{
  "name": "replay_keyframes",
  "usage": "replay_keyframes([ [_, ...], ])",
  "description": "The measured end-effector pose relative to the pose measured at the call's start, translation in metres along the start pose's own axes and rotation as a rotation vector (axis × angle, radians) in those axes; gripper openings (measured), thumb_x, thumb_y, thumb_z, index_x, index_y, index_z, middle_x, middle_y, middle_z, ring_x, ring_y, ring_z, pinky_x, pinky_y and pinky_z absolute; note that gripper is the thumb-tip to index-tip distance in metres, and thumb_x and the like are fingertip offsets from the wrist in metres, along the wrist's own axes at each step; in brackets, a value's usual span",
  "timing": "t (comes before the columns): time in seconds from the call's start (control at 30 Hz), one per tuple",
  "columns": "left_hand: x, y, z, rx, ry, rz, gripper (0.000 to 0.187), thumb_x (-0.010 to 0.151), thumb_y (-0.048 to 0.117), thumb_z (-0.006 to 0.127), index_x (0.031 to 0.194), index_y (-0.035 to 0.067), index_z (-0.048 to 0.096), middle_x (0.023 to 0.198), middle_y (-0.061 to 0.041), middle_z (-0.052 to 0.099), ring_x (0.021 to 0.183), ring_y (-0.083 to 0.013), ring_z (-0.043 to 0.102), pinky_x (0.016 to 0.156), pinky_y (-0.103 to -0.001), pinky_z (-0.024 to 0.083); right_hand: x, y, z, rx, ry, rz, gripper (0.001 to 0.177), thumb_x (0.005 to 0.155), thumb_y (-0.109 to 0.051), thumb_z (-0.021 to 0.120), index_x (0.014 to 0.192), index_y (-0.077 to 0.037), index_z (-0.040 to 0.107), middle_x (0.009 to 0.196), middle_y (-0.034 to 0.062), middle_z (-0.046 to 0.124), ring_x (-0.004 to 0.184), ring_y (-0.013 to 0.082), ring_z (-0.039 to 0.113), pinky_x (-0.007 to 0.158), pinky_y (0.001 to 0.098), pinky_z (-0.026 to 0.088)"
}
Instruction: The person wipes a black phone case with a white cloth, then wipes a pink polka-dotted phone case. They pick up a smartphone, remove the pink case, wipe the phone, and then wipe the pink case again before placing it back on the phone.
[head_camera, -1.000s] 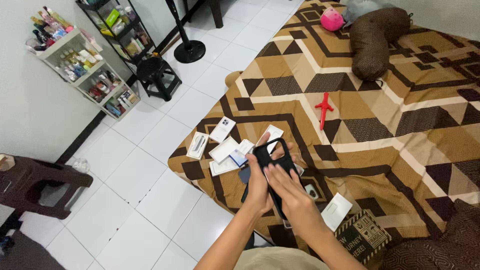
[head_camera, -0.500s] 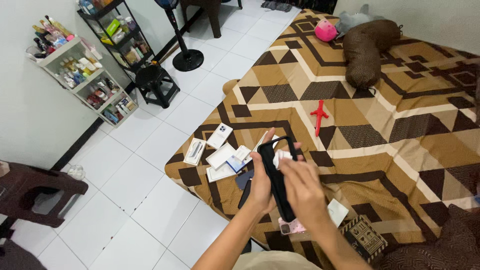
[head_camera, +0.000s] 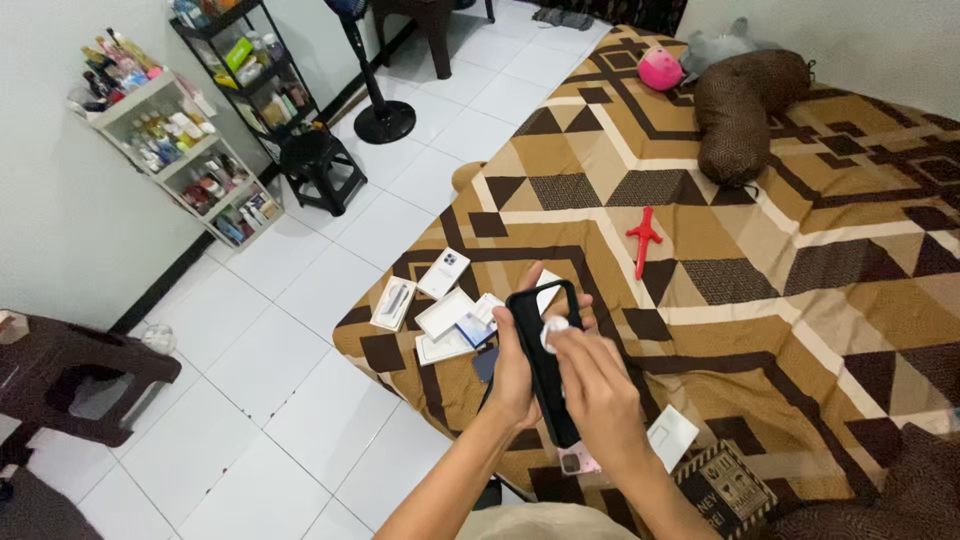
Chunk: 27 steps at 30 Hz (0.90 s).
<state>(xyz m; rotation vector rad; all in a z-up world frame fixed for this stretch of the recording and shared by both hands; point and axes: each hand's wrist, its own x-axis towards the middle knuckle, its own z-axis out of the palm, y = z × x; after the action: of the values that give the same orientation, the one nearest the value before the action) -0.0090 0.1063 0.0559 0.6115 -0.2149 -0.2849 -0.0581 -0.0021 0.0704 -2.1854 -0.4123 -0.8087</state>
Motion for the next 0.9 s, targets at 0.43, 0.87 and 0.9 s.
replay_keyframes([
  [0.43,-0.004,-0.002,0.015,0.072,-0.087,0.002,0.091,0.093,0.076,0.025,0.167,0.024,0.016,0.143,-0.018,0.056,0.128,-0.0275,0.059,0.110,-0.042,0.050,0.022,-0.004,-0.021,0.224,0.071,0.315,0.023,0.090,-0.005,0.070,0.112,-0.001,0.073,0.113,0.0119,0.076,0.090,0.0234,0.076,0.077,0.0320,0.060],
  [0.87,-0.013,-0.004,0.011,0.339,-0.124,0.095,0.098,0.095,0.079,0.022,0.167,0.014,0.017,0.134,-0.019,0.060,0.118,-0.0270,0.063,0.107,-0.042,0.051,0.009,-0.024,-0.010,-0.038,0.041,0.039,0.022,0.090,0.000,0.066,0.112,0.002,0.070,0.113,0.0147,0.069,0.102,0.0327,0.069,0.091,0.0409,0.055],
  [0.9,-0.013,-0.003,0.011,0.310,-0.113,0.079,0.098,0.094,0.079,0.022,0.166,0.014,0.016,0.134,-0.019,0.060,0.116,-0.0267,0.063,0.106,-0.042,0.052,0.006,-0.024,-0.010,-0.044,0.037,0.004,0.022,0.089,0.001,0.067,0.111,0.001,0.071,0.112,0.0140,0.069,0.102,0.0326,0.068,0.093,0.0417,0.054],
])
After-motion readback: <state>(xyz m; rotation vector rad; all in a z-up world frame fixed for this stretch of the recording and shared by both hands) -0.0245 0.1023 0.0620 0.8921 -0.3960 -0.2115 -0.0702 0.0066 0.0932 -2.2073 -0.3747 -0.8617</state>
